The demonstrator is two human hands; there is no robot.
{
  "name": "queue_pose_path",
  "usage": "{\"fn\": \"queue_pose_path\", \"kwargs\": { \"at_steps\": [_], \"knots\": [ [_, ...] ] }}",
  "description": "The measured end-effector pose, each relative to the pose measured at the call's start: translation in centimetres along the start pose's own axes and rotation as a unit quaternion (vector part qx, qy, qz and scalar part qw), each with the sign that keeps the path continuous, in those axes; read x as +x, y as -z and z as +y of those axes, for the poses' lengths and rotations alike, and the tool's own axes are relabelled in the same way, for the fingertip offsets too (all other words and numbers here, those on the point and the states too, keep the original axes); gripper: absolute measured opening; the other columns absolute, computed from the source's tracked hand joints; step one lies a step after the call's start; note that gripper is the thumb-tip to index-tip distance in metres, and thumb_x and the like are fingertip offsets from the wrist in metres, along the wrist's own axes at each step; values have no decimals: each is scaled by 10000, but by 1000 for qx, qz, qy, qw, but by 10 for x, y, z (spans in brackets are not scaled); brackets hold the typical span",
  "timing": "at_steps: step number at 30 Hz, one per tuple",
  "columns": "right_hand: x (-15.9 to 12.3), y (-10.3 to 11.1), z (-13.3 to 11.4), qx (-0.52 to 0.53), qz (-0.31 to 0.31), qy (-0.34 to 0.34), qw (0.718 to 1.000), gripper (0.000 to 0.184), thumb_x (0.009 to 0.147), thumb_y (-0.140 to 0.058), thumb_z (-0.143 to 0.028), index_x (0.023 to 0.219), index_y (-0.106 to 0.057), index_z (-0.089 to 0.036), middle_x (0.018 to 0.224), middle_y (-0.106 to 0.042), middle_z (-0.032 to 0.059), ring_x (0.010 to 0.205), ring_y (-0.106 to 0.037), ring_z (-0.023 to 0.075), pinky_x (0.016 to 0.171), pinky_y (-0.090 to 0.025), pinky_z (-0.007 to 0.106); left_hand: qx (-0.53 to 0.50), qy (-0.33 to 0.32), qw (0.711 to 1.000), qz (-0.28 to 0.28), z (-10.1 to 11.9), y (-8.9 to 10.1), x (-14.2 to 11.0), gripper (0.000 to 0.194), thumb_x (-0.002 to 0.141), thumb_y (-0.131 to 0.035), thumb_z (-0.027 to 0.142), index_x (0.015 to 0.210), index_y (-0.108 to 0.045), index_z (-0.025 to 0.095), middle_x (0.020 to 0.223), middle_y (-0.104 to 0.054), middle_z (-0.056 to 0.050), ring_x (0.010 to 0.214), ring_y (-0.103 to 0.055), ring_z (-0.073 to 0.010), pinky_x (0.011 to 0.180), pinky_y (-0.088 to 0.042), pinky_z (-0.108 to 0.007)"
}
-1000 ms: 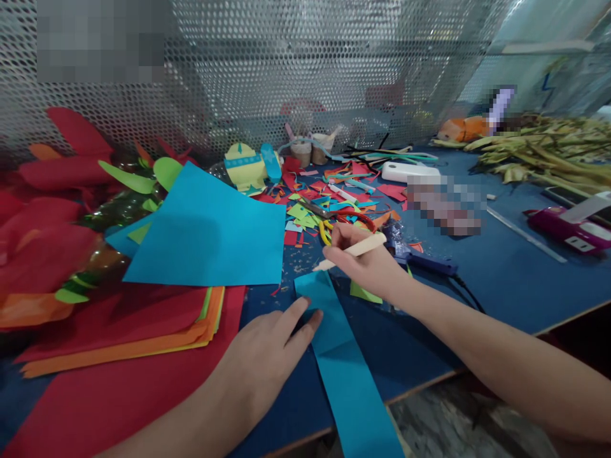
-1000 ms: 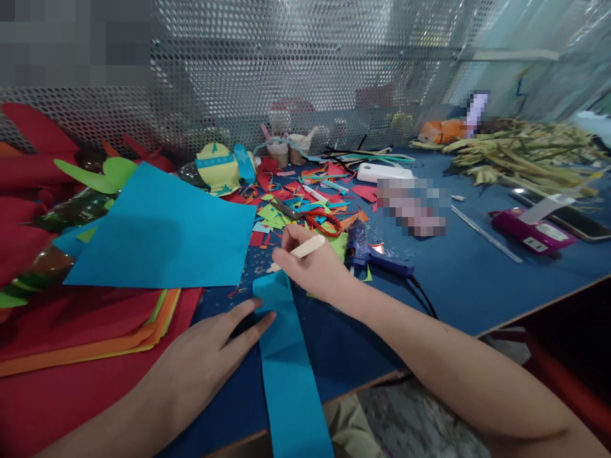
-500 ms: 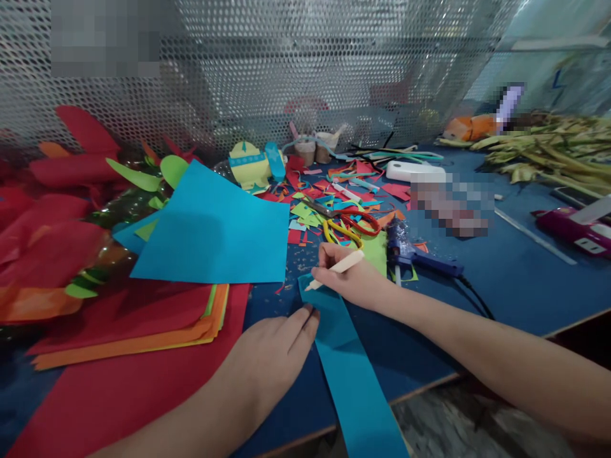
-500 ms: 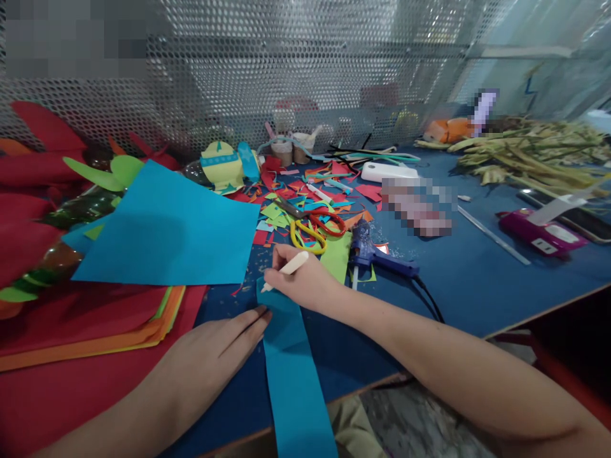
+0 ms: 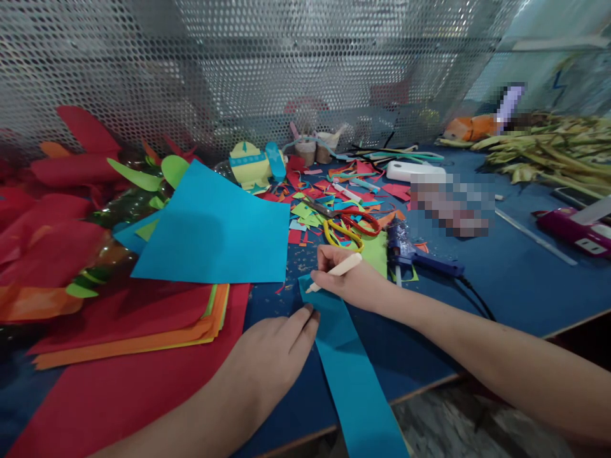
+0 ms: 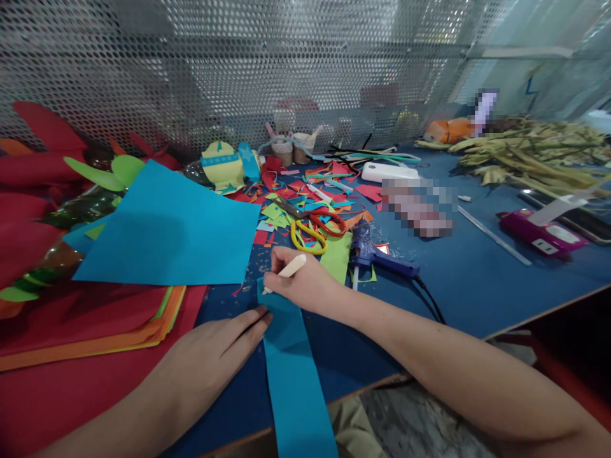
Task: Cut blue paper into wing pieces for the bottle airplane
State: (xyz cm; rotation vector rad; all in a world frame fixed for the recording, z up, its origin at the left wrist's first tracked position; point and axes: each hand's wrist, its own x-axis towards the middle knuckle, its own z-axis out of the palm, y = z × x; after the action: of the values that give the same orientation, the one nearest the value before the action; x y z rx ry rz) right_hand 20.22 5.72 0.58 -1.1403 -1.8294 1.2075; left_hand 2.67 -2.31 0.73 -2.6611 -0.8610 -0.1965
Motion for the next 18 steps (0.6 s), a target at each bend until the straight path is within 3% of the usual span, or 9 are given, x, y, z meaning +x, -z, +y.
{"fn": "queue_pose_path", "kwargs": {
  "at_steps": [10,15,18],
  "knots": [
    [-1,3,-1,10,-16,-1,1000,161,673,-523,-212,590,-385,-203,526,-376,-76,509,-318,87,466,-238,227,-1,-4,1000,-6,-1,-3,-2,437,835,-288,-16,1062,-639,111,1067,-711,-108,744,-701,-193,567,-564,-283],
    [-1,18,-7,4,76,-1,997,208,682,-483,-228,554,-321,-209,515,-288,-76,514,-286,92,482,-212,244,-4,-4,1000,-16,-1,-2,-2,449,833,-278,-24,1075,-635,99,1079,-705,-120,758,-701,-203,576,-568,-298],
    [0,27,-9,-54,84,-17,995,236,669,-469,-207,536,-275,-209,522,-245,-72,523,-258,96,492,-193,258,4,-1,1000,-20,-1,-2,-3,466,815,-298,-36,1109,-626,116,1097,-700,-109,785,-698,-191,610,-566,-286]
  ]
}}
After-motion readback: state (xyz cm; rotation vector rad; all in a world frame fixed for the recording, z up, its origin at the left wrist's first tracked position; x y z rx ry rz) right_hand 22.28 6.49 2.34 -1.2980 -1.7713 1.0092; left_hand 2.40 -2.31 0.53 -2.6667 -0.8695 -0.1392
